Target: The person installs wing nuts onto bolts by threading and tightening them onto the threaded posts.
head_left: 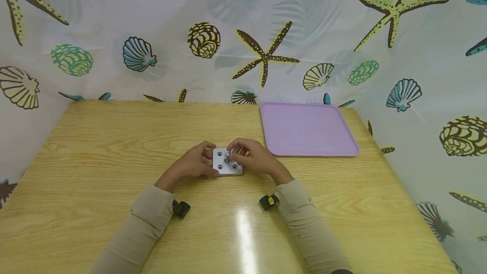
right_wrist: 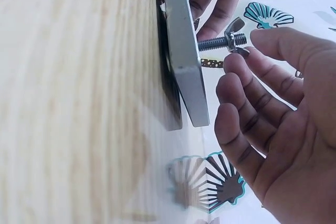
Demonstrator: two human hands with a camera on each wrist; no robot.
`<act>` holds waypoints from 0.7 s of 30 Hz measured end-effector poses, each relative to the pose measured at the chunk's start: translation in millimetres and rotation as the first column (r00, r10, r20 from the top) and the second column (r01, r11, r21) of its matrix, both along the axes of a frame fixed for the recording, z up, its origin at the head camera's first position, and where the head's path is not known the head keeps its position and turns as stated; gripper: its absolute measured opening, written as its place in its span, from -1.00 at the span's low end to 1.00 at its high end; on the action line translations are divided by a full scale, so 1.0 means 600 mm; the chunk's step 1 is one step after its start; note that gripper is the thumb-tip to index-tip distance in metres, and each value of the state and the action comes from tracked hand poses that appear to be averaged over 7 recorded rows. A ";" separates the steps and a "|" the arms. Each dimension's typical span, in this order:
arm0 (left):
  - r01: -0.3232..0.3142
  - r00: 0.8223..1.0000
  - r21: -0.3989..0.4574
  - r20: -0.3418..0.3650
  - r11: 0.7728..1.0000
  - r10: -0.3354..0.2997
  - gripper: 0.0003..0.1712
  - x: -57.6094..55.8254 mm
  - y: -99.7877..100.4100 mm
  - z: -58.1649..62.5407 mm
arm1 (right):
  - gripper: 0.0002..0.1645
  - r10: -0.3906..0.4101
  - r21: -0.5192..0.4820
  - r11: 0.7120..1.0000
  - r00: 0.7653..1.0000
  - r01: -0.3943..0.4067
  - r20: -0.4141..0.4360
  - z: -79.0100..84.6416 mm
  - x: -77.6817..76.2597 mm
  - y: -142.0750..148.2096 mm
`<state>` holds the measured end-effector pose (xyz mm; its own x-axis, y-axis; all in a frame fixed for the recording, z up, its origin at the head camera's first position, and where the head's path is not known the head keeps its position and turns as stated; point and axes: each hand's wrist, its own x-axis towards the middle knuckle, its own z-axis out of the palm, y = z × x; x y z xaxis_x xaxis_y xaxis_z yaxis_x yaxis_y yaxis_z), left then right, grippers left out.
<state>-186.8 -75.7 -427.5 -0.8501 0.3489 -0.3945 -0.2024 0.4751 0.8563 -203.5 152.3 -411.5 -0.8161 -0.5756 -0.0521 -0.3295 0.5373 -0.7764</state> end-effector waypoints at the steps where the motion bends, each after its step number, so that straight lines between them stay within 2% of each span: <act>1: 0.002 1.000 -0.002 -0.003 1.000 -0.002 -0.04 0.001 0.000 0.000 | -0.78 0.000 0.001 1.000 1.000 0.000 0.000 0.000 0.000 0.000; 12: 0.017 1.000 0.003 -0.023 1.000 -0.017 -0.05 0.004 -0.001 -0.004 | -0.88 -0.010 0.001 1.000 1.000 0.010 0.001 0.000 0.003 0.003; 21: 0.015 0.999 -0.010 -0.031 1.000 -0.015 -0.05 0.004 0.001 -0.006 | -0.89 -0.010 -0.072 0.997 1.000 0.011 0.024 -0.004 0.002 0.005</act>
